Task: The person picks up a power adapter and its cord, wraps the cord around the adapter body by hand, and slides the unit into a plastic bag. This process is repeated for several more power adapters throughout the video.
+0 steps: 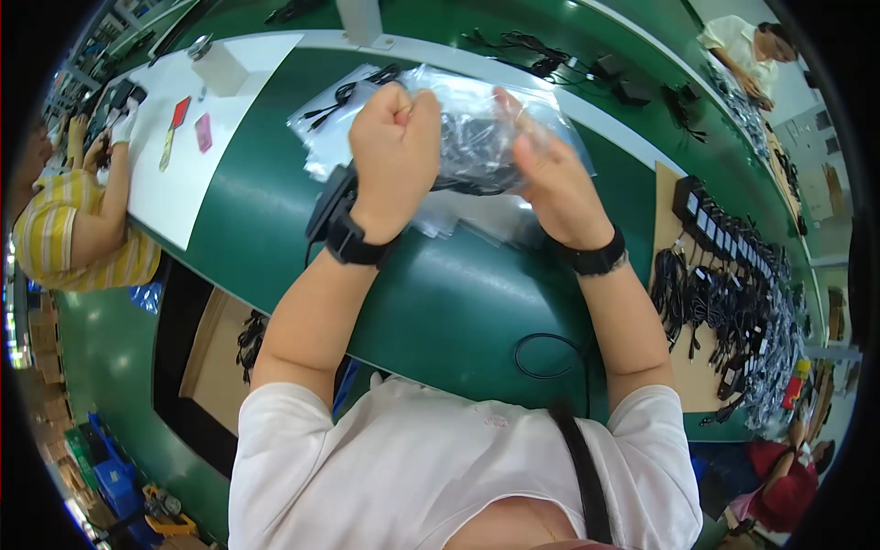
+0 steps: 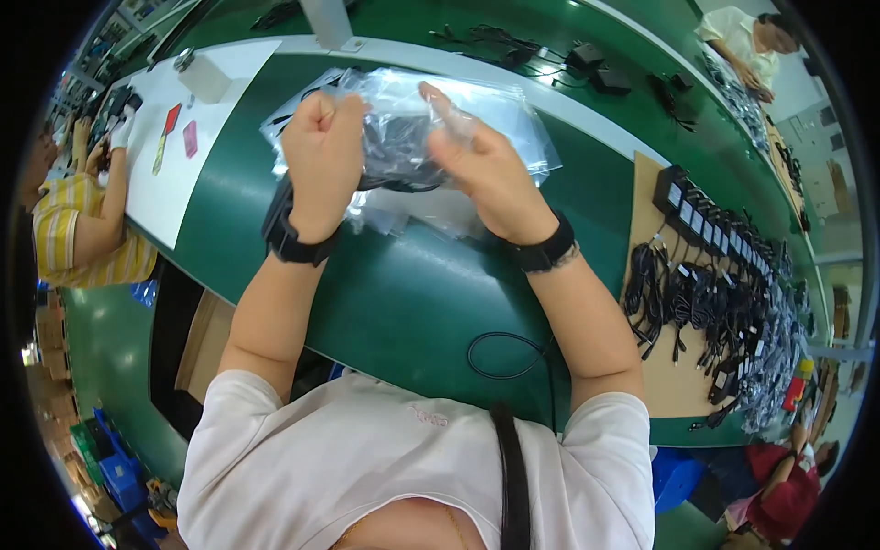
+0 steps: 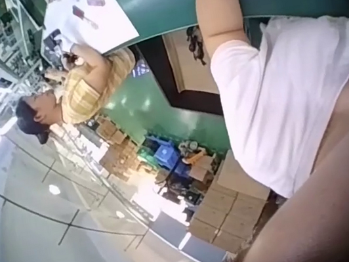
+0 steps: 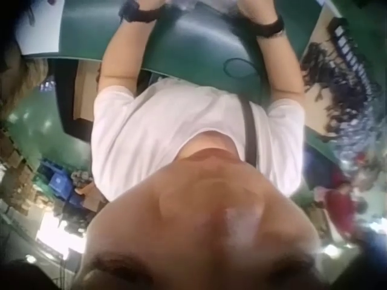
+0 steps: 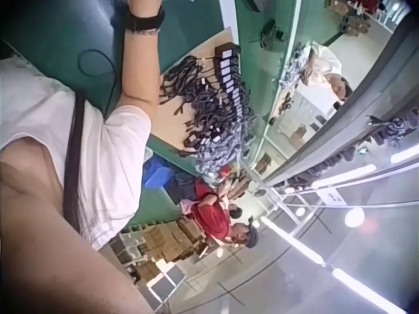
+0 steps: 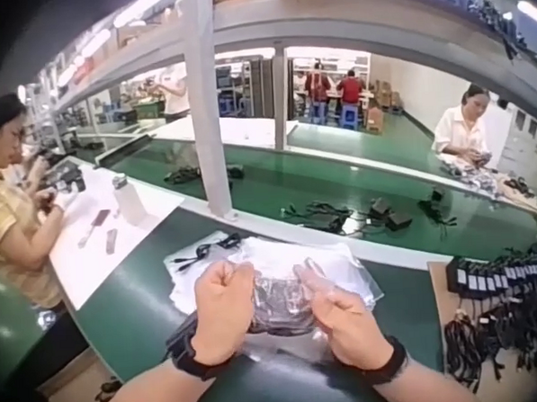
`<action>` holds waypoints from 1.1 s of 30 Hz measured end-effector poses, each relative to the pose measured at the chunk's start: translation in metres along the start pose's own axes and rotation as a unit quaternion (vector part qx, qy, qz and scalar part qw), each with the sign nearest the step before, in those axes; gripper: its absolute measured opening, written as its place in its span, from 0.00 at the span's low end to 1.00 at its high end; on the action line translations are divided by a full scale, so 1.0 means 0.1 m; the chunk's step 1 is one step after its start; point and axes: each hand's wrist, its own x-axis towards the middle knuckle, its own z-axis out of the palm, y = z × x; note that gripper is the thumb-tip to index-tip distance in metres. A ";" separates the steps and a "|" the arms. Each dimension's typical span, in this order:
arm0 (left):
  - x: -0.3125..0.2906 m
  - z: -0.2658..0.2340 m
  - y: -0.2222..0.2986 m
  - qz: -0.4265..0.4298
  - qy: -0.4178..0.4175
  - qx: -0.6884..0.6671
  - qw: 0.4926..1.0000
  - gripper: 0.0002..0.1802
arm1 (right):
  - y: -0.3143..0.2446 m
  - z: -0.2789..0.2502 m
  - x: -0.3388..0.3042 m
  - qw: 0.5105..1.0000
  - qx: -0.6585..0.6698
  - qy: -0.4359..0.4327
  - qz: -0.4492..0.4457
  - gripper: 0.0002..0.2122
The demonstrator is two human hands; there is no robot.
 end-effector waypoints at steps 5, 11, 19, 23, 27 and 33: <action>-0.05 0.05 0.09 -0.080 0.006 -0.065 0.995 0.18 | -0.12 -0.04 0.11 0.995 0.019 -0.030 0.098 0.17; 0.11 -0.04 0.27 -0.259 0.013 -0.209 0.943 0.12 | -0.66 -1.16 0.41 0.953 -0.264 0.113 0.093 0.15; 0.06 -0.08 0.14 -0.032 -0.007 -0.077 0.996 0.08 | -0.41 -3.88 0.43 0.453 -0.861 0.211 0.092 0.09; 0.07 -0.10 0.07 -0.046 0.008 -0.084 0.995 0.07 | -0.05 -3.83 0.61 0.497 -0.828 0.143 0.217 0.12; 0.04 0.02 0.07 -0.038 -0.009 -0.091 0.995 0.07 | -0.40 -3.78 1.00 0.513 -0.830 0.125 0.180 0.17; 0.01 0.02 0.08 -0.027 -0.030 -0.087 0.995 0.06 | -0.05 -3.26 1.06 0.673 -0.614 0.255 0.326 0.23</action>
